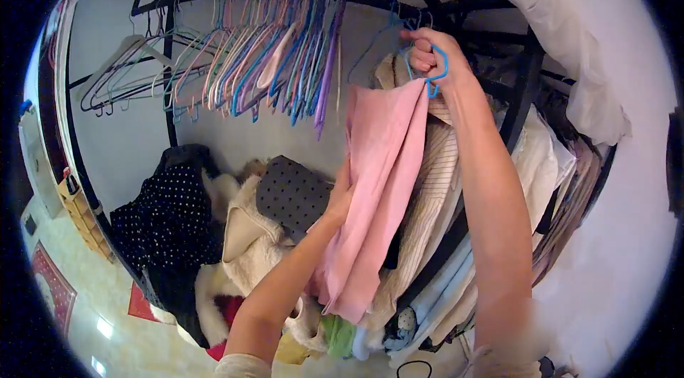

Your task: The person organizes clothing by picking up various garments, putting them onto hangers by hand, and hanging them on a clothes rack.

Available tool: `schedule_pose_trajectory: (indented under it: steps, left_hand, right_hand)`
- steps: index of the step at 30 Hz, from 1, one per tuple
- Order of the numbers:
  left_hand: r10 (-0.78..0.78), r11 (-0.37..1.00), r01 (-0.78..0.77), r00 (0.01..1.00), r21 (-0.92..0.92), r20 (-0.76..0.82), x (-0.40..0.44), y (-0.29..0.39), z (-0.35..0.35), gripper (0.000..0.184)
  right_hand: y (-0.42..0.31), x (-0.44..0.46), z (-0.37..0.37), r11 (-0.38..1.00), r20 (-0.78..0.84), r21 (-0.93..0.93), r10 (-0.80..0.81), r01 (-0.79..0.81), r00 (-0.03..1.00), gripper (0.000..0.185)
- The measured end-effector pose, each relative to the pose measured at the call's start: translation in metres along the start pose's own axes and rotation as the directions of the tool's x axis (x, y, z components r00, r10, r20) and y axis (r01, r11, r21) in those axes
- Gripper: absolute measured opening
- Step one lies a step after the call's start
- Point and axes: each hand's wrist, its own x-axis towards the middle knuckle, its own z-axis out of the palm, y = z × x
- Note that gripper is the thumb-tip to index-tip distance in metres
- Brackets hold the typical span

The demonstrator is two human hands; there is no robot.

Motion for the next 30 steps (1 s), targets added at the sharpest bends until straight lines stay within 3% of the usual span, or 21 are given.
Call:
schedule_pose_trajectory:
  steps: [2, 4, 6, 9, 12, 13, 15, 17, 20, 23, 26, 28, 30]
  left_hand:
    - [-0.072, 0.992, 0.074, 0.997, -0.101, 0.021, -0.028, 0.074, -0.001, 0.079]
    - [-0.079, 0.977, 0.082, 0.997, -0.194, 0.027, -0.037, 0.097, 0.004, 0.081]
    - [-0.014, 0.964, 0.016, 1.0, -0.266, 0.012, -0.033, 0.091, 0.009, 0.083]
    - [0.034, 0.985, -0.035, 0.999, -0.172, -0.007, -0.029, 0.097, 0.016, 0.076]
    - [-0.141, 0.99, 0.137, 0.983, 0.039, 0.119, -0.005, 0.05, 0.04, 0.071]
    - [-0.088, 0.995, 0.097, 0.975, -0.035, 0.204, 0.002, 0.033, 0.054, 0.071]
    - [-0.046, 0.999, 0.048, 0.967, -0.001, 0.25, 0.011, -0.003, 0.069, 0.067]
    - [-0.093, 0.974, 0.052, 0.979, 0.219, 0.184, 0.008, -0.047, 0.079, 0.061]
    - [-0.164, 0.873, 0.108, 0.983, 0.476, 0.078, -0.04, -0.06, 0.07, 0.057]
    - [-0.129, 0.864, 0.127, 0.991, 0.488, -0.031, -0.078, -0.08, 0.055, 0.06]
    - [-0.205, 0.873, 0.216, 0.976, 0.436, -0.073, -0.115, -0.065, 0.037, 0.063]
    - [-0.239, 0.923, 0.244, 0.97, 0.297, -0.052, -0.134, -0.058, 0.027, 0.064]
    - [-0.202, 0.961, 0.207, 0.978, 0.184, -0.041, -0.149, -0.07, 0.026, 0.061]
  right_hand:
    - [0.008, -0.006, 0.004, 0.999, -0.022, 0.001, 0.047, -0.047, 0.999, 0.023]
    - [0.021, -0.012, 0.013, 0.996, -0.056, 0.026, 0.092, -0.091, 0.994, 0.022]
    - [0.023, -0.014, 0.012, 1.0, -0.125, -0.006, 0.011, -0.012, 0.992, 0.02]
    - [0.018, -0.017, -0.007, 0.997, -0.225, -0.036, -0.079, 0.072, 0.971, 0.02]
    - [0.004, -0.028, -0.034, 0.992, -0.342, -0.073, -0.124, 0.105, 0.931, 0.024]
    - [0.001, -0.031, -0.044, 0.989, -0.3, -0.127, -0.113, 0.077, 0.947, 0.018]
    - [-0.002, -0.035, -0.052, 0.981, -0.245, -0.195, -0.039, -0.01, 0.969, 0.015]
    - [-0.008, -0.042, -0.049, 0.963, -0.235, -0.219, 0.105, -0.157, 0.966, 0.02]
    - [-0.011, -0.058, -0.053, 0.954, -0.157, -0.258, 0.116, -0.154, 0.981, 0.03]
    - [0.0, -0.115, -0.012, 0.757, -0.32, -0.649, -0.36, 0.074, 0.876, 0.036]
    - [0.042, -0.175, -0.006, 0.425, -0.123, -0.851, -0.733, 0.308, 0.669, 0.049]
    - [0.088, -0.226, 0.004, 0.474, -0.173, -0.842, -0.69, 0.259, 0.703, 0.053]
    - [0.142, -0.265, 0.01, 0.385, -0.169, -0.909, -0.691, 0.16, 0.703, 0.053]
